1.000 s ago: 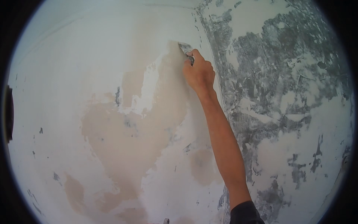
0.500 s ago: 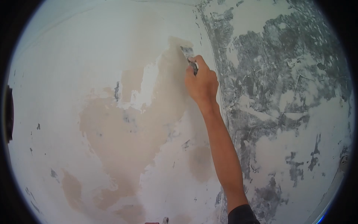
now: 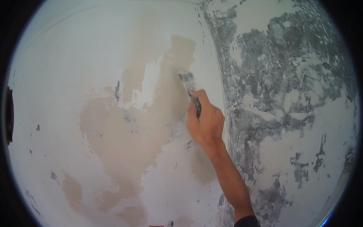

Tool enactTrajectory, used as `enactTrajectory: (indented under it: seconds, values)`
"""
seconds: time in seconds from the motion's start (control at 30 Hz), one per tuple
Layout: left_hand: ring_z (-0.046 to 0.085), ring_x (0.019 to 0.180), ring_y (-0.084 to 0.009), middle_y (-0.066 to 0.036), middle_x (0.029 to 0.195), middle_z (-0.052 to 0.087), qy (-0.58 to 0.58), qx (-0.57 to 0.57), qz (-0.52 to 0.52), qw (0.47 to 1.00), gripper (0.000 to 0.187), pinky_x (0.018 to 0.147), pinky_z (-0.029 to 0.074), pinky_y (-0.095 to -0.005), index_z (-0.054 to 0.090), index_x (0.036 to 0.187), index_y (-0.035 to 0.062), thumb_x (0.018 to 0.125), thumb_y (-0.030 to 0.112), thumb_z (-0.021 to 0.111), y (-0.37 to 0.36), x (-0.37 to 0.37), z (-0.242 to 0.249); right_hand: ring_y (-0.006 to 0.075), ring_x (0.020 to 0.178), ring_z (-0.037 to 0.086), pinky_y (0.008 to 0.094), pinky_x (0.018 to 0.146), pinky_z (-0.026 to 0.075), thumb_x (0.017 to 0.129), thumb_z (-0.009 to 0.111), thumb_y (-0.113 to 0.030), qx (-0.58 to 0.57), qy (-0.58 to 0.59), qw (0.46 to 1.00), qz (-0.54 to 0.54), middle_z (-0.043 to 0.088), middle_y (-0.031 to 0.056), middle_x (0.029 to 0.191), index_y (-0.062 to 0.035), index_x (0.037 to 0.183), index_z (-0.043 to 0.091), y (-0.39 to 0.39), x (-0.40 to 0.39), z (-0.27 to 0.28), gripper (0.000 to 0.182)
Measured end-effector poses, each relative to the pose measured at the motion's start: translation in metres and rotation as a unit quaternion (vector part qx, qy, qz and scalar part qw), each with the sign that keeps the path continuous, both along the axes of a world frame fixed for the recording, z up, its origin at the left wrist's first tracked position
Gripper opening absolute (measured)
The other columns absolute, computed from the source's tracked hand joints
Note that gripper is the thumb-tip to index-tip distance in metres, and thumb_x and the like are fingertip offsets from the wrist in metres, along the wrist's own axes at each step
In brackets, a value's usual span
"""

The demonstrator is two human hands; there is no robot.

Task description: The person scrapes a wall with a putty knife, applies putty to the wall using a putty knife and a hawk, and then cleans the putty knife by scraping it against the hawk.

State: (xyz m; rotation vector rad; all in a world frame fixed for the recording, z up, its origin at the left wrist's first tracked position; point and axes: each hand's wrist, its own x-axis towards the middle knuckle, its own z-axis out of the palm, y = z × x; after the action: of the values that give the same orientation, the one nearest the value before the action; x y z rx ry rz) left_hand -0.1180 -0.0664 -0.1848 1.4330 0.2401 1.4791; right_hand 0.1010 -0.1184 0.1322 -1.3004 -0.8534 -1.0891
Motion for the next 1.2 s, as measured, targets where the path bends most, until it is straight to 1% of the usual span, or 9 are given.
enactTrajectory:
  seconds: [0.13, 0.23, 0.47, 0.53, 0.6, 0.8, 0.9, 1.1, 1.2]
  values:
    - [0.037, 0.069, -0.0075, 0.003, 0.085, 0.050, -0.003, -0.022, -0.028, 0.999, 0.033, 0.060, 0.032, -0.0241, 0.065, 0.107, -0.0001, 0.100, 0.032, 0.063, 0.002, 0.004, -0.001, 0.0410, 0.073, 0.067, 0.0484, 0.071, 0.050, 0.093, 0.053, -0.021, 0.058, -0.010, 0.998, -0.034, 0.067, 0.0183, 0.072, -0.0118, 0.117, 0.061, -0.004, 0.040, 0.108, 0.027]
    - [0.037, 0.069, -0.0076, 0.003, 0.085, 0.050, -0.034, -0.014, -0.009, 0.999, 0.032, 0.061, 0.032, -0.0240, 0.065, 0.107, -0.0002, 0.101, 0.031, 0.063, 0.001, 0.005, 0.002, 0.0434, 0.077, 0.067, 0.0525, 0.073, 0.049, 0.093, 0.053, -0.023, 0.028, -0.006, 0.996, -0.080, 0.068, 0.0198, 0.075, -0.0114, 0.117, 0.060, 0.004, 0.054, 0.135, 0.028]
    - [0.038, 0.069, -0.0069, 0.003, 0.089, 0.052, 0.005, -0.036, -0.017, 0.999, 0.031, 0.061, 0.033, -0.0226, 0.065, 0.107, -0.0013, 0.101, 0.029, 0.063, 0.000, -0.003, -0.007, 0.0407, 0.071, 0.067, 0.0475, 0.067, 0.050, 0.093, 0.055, -0.015, -0.049, -0.005, 0.999, -0.022, 0.067, 0.0186, 0.073, -0.0113, 0.118, 0.059, 0.017, 0.018, -0.022, 0.026]
    - [0.038, 0.069, -0.0067, 0.003, 0.089, 0.052, -0.001, -0.017, -0.011, 1.000, 0.031, 0.061, 0.033, -0.0224, 0.065, 0.107, -0.0015, 0.101, 0.029, 0.063, 0.001, 0.000, -0.004, 0.0402, 0.069, 0.067, 0.0465, 0.066, 0.050, 0.093, 0.055, -0.015, -0.031, -0.006, 0.999, -0.001, 0.066, 0.0178, 0.071, -0.0112, 0.118, 0.059, 0.008, 0.008, -0.033, 0.025]
    - [0.038, 0.069, -0.0069, 0.002, 0.089, 0.053, 0.007, -0.009, -0.005, 1.000, 0.030, 0.061, 0.034, -0.0228, 0.065, 0.107, -0.0017, 0.101, 0.028, 0.063, 0.000, 0.002, 0.001, 0.0378, 0.066, 0.066, 0.0444, 0.064, 0.050, 0.094, 0.054, -0.016, 0.016, -0.019, 1.000, 0.008, 0.065, 0.0159, 0.068, -0.0111, 0.117, 0.060, 0.002, 0.006, -0.015, 0.025]
    - [0.038, 0.068, -0.0067, 0.002, 0.090, 0.054, -0.015, -0.010, -0.004, 1.000, 0.029, 0.060, 0.032, -0.0228, 0.066, 0.108, -0.0005, 0.101, 0.027, 0.063, 0.003, 0.007, 0.001, 0.0431, 0.078, 0.067, 0.0504, 0.078, 0.050, 0.093, 0.052, -0.024, 0.043, 0.001, 0.996, -0.076, 0.069, 0.0200, 0.078, -0.0122, 0.118, 0.061, 0.005, 0.053, 0.133, 0.029]
    - [0.037, 0.066, -0.0061, 0.003, 0.092, 0.055, -0.026, -0.033, 0.010, 0.999, 0.028, 0.058, 0.031, -0.0225, 0.066, 0.108, 0.0005, 0.101, 0.028, 0.063, 0.003, 0.006, 0.000, 0.0432, 0.081, 0.068, 0.0501, 0.078, 0.051, 0.093, 0.052, -0.023, 0.019, 0.012, 0.996, -0.088, 0.070, 0.0211, 0.080, -0.0126, 0.118, 0.061, 0.013, 0.054, 0.111, 0.028]
    - [0.038, 0.066, -0.0050, 0.003, 0.094, 0.058, -0.021, 0.026, 0.009, 0.999, 0.025, 0.058, 0.032, -0.0215, 0.065, 0.109, 0.0018, 0.102, 0.025, 0.061, 0.009, 0.001, -0.005, 0.0424, 0.072, 0.067, 0.0488, 0.070, 0.051, 0.092, 0.055, -0.018, -0.049, 0.039, 0.998, -0.003, 0.068, 0.0178, 0.072, -0.0128, 0.117, 0.060, 0.011, 0.000, -0.028, 0.026]
    - [0.038, 0.065, -0.0040, 0.002, 0.094, 0.058, -0.022, 0.010, -0.002, 1.000, 0.024, 0.058, 0.033, -0.0207, 0.065, 0.110, 0.0017, 0.103, 0.024, 0.059, 0.008, 0.002, -0.001, 0.0409, 0.069, 0.066, 0.0479, 0.068, 0.050, 0.093, 0.055, -0.017, -0.020, 0.020, 0.999, 0.027, 0.067, 0.0165, 0.070, -0.0129, 0.117, 0.060, 0.004, -0.009, 0.002, 0.025]
